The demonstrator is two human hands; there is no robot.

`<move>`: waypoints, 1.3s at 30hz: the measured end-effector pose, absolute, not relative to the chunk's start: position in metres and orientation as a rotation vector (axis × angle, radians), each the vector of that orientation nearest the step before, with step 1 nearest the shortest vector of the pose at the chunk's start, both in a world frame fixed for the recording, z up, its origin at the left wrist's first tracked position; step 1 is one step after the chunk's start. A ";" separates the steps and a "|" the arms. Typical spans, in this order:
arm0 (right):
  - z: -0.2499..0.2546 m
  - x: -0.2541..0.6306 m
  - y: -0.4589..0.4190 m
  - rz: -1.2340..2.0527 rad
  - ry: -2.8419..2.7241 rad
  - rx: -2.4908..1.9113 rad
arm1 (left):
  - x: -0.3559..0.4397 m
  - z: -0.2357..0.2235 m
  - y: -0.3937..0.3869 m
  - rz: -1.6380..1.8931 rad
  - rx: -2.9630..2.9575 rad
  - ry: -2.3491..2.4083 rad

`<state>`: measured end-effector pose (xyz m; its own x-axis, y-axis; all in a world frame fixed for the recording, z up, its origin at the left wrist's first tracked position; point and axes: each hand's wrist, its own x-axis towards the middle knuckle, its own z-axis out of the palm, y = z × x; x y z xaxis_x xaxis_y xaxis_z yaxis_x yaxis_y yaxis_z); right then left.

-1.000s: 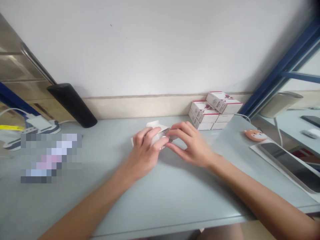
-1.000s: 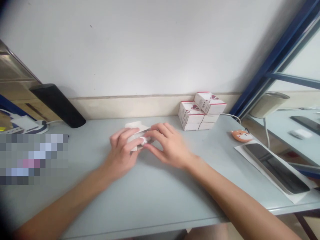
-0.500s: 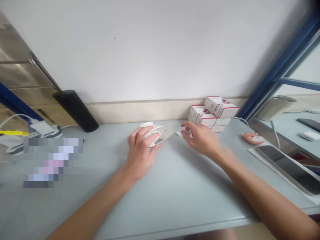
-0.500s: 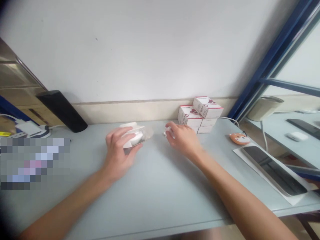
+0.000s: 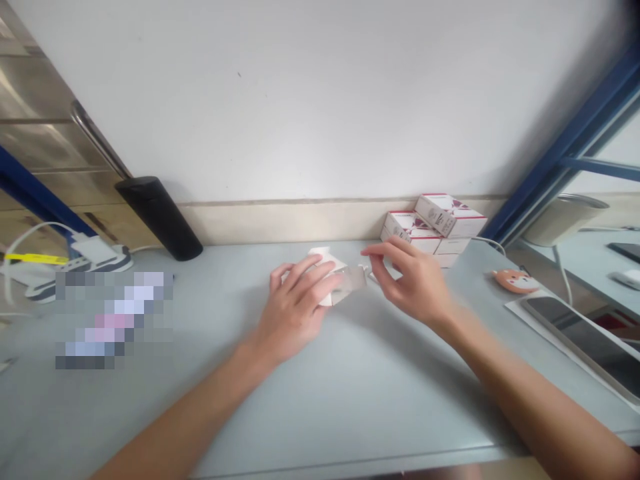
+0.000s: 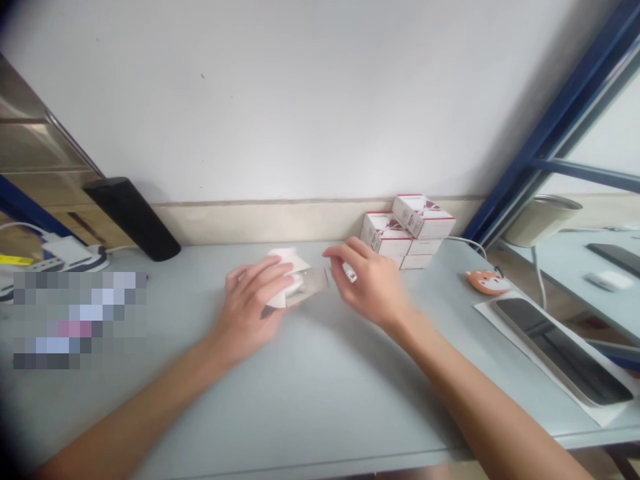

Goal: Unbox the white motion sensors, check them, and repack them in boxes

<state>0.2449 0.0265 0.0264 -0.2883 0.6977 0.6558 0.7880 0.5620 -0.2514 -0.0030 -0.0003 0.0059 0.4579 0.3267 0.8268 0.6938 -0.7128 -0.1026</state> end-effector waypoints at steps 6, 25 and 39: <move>0.022 0.223 0.007 -0.171 -2.213 -0.997 | -0.004 0.001 -0.001 -1.101 -2.314 -0.815; -0.002 0.219 0.021 -0.496 -1.990 -1.024 | -0.011 0.007 0.004 -1.255 -2.417 -0.747; -0.010 0.220 0.031 -0.597 -2.117 -1.058 | -0.018 0.010 0.014 -1.202 -2.549 -0.809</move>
